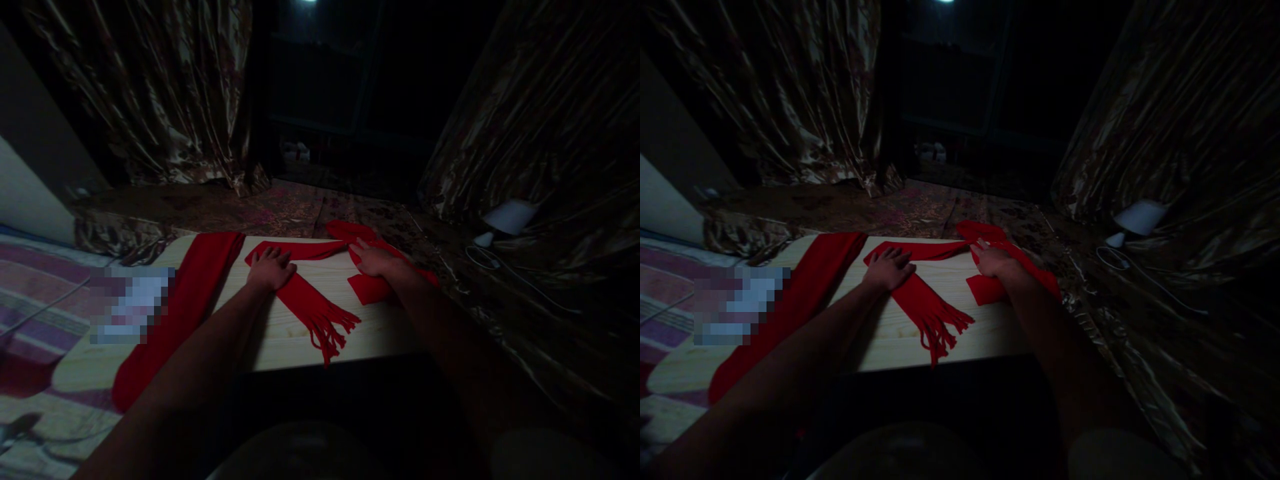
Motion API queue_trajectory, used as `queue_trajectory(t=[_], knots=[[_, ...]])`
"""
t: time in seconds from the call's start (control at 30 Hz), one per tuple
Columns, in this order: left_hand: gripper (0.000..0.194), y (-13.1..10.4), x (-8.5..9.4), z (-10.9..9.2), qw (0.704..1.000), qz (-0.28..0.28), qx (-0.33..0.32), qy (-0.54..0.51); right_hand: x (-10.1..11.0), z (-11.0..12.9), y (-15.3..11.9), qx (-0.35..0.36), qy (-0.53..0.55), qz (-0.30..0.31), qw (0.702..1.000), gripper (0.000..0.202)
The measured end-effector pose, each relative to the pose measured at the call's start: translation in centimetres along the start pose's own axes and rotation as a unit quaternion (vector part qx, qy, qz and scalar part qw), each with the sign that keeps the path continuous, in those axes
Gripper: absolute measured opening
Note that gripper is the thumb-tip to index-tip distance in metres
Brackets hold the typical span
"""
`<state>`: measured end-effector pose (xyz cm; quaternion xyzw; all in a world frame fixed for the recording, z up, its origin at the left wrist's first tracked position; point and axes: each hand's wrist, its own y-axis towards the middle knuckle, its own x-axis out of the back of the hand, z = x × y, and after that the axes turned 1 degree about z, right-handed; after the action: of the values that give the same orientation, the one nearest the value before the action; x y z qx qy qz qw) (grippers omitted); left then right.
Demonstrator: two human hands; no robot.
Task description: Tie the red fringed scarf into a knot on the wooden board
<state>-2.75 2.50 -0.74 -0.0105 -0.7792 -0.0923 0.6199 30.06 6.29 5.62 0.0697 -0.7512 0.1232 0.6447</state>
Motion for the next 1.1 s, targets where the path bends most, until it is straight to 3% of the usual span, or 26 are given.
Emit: queue_trajectory(t=[0.1, 0.27, 0.6, 0.77, 0.9, 1.1], knots=[[0.067, 0.0, 0.0, 0.0, 1.0, -0.002, -0.001, -0.005, 0.8, 0.5, -0.6, -0.004, 0.011, 0.039, 0.999, 0.08], [0.068, 0.0, 0.1, 0.0, 1.0, 0.002, -0.001, -0.009, 1.1, 0.9, -1.2, 0.047, 0.002, 0.035, 0.998, 0.049], [0.068, 0.1, 0.0, 0.1, 1.0, 0.001, -0.003, 0.001, 0.2, 2.5, 0.6, 0.084, -0.087, 0.028, 0.992, 0.056], [0.067, 0.0, 0.0, 0.0, 1.0, 0.005, -0.004, 0.004, 0.9, 3.8, 2.5, 0.022, 0.033, -0.007, 0.999, 0.066], [0.067, 0.1, -0.1, 0.1, 1.0, -0.005, -0.007, 0.004, 0.8, 4.0, 4.0, 0.023, 0.128, -0.055, 0.99, 0.078], [0.074, 0.1, -0.1, 0.0, 1.0, -0.011, -0.008, -0.011, -0.2, 3.2, 4.7, -0.015, 0.251, -0.05, 0.967, 0.105]])
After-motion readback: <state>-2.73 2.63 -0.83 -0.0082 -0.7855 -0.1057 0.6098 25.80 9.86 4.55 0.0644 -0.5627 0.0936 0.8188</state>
